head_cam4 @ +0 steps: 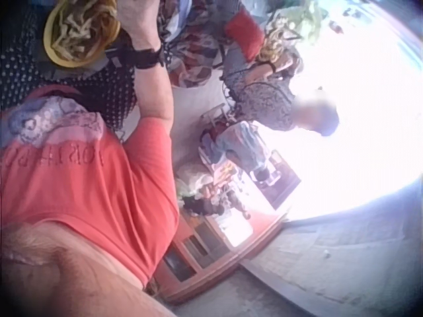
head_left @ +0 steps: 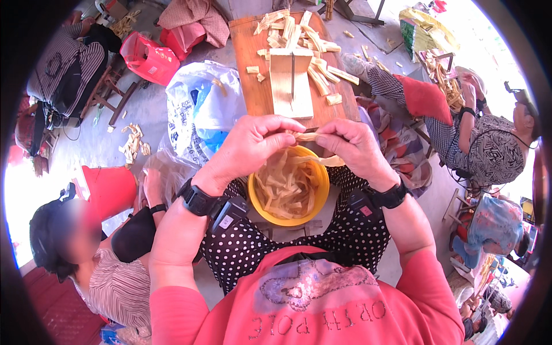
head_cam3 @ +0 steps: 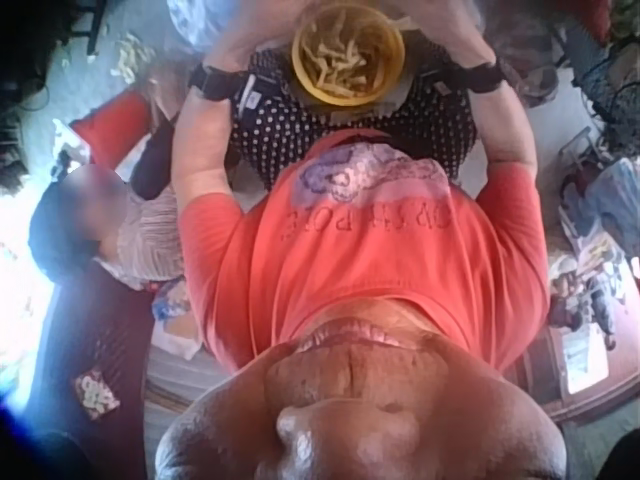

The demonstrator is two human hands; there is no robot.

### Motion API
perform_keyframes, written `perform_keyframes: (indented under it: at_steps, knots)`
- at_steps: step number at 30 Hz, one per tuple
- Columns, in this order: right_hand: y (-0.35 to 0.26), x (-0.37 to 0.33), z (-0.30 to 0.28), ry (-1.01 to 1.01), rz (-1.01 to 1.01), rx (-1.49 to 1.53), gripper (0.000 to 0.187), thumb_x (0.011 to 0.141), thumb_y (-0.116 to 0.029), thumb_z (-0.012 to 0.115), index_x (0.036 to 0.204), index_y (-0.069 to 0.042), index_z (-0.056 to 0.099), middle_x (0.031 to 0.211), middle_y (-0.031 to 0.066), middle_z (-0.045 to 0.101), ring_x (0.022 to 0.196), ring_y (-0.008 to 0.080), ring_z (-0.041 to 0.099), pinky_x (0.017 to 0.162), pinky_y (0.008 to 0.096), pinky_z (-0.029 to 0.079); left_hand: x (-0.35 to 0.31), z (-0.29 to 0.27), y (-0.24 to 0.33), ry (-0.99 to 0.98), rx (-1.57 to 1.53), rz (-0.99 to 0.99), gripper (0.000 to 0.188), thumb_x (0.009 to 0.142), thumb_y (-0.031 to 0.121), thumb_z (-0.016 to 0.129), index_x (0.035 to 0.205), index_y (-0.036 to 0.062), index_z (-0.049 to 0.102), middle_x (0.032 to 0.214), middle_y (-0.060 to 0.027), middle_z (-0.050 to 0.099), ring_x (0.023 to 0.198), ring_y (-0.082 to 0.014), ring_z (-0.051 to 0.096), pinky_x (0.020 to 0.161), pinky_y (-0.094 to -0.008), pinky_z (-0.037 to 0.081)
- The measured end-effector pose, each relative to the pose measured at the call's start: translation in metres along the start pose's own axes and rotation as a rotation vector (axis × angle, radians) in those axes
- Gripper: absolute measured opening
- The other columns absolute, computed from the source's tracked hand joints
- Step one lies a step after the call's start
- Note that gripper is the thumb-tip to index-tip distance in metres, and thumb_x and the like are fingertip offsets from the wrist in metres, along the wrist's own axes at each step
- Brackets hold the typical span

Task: The person assembles items by folding and tucking strips of yellow material together, placing the completed pieces into a yellow bowl.

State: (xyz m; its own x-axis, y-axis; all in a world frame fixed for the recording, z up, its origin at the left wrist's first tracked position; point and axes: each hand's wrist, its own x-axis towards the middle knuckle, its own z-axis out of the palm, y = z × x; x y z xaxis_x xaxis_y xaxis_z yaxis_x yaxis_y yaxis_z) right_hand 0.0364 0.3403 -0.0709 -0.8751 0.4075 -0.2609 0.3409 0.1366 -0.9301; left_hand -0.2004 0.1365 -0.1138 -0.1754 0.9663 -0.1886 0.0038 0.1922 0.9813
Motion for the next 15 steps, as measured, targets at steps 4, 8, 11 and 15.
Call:
perform_keyframes:
  at_steps: [4, 8, 11, 15]
  knots:
    - [0.014, 0.044, -0.026, 0.026, 0.067, -0.037, 0.024, 0.123, -0.019, 0.087, 0.129, 0.005, 0.089, 0.101, -0.0020, 0.082, 0.095, 0.0052, 0.069, 0.085, 0.0301, 0.060, 0.046, -0.016, -0.021, 0.175, -0.156, 0.020, 0.024, 0.126, 0.004, 0.076, 0.146, -0.0019, 0.089, 0.123, -0.0067, 0.093, 0.110, -0.0113, 0.088, 0.102, -0.0306, 0.073]
    - [0.044, 0.098, -0.046, 0.055, -0.016, -0.089, 0.022, 0.123, -0.017, 0.086, 0.132, 0.003, 0.087, 0.103, -0.0026, 0.079, 0.095, 0.0061, 0.067, 0.083, 0.0288, 0.058, 0.094, -0.039, -0.040, 0.269, -0.160, 0.035, 0.025, 0.126, 0.010, 0.080, 0.147, -0.0005, 0.089, 0.120, -0.0065, 0.094, 0.108, -0.0120, 0.089, 0.098, -0.0302, 0.073]
    - [0.049, 0.130, -0.054, 0.094, -0.042, 0.055, 0.019, 0.123, -0.013, 0.084, 0.135, 0.001, 0.083, 0.108, -0.0022, 0.079, 0.097, 0.0071, 0.070, 0.084, 0.0283, 0.060, 0.118, -0.057, -0.047, 0.285, -0.122, 0.051, 0.026, 0.127, 0.014, 0.080, 0.147, 0.0003, 0.089, 0.124, -0.0091, 0.096, 0.108, -0.0123, 0.089, 0.097, -0.0303, 0.072]
    - [0.059, 0.155, -0.056, 0.106, -0.034, 0.085, 0.014, 0.123, -0.012, 0.084, 0.129, 0.001, 0.081, 0.107, -0.0013, 0.078, 0.096, 0.0082, 0.072, 0.084, 0.0284, 0.061, 0.141, -0.071, -0.057, 0.290, -0.129, 0.006, 0.027, 0.127, 0.017, 0.081, 0.148, 0.0016, 0.089, 0.126, -0.0103, 0.096, 0.108, -0.0129, 0.089, 0.095, -0.0299, 0.071]
